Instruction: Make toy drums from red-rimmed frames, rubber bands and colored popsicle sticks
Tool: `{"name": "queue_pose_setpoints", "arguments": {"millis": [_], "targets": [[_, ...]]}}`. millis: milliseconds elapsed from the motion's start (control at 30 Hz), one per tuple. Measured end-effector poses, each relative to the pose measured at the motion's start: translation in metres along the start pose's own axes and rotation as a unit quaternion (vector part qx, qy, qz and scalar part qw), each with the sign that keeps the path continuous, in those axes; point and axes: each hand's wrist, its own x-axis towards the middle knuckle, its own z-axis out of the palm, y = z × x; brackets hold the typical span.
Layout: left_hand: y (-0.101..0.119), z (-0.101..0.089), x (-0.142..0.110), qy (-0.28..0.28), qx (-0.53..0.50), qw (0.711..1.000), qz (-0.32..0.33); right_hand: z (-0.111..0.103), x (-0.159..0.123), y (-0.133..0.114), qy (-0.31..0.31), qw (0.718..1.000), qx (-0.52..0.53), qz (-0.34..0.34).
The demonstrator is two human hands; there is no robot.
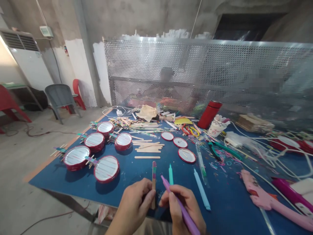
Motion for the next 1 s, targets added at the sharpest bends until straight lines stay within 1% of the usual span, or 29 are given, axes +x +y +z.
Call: {"name": "queue_pose_setpoints", "arguments": {"millis": [133,300,433,533,733,1000], "targets": [[-0.002,0.001,0.001,0.002,0.005,1.000,-0.003,-0.002,-0.001,0.004,-0.010,1.000,-0.019,-0.020],[0.000,0.001,0.001,0.010,0.007,1.000,-0.003,-0.005,-0.001,0.005,-0.023,0.999,-0.020,-0.023],[0.000,0.000,0.001,0.013,0.005,1.000,-0.009,-0.005,-0.001,0.006,-0.021,0.998,-0.039,-0.054],[-0.002,-0.001,0.000,0.009,-0.023,1.000,-0.010,-0.004,-0.001,0.008,-0.021,0.996,-0.046,-0.073],[0.000,-0.005,0.000,-0.008,-0.144,0.989,-0.021,-0.005,-0.003,0.012,-0.009,0.992,-0.092,-0.085],[-0.001,-0.005,0.001,-0.012,-0.164,0.986,-0.027,-0.002,-0.004,0.018,0.017,0.990,-0.090,-0.110]]}}
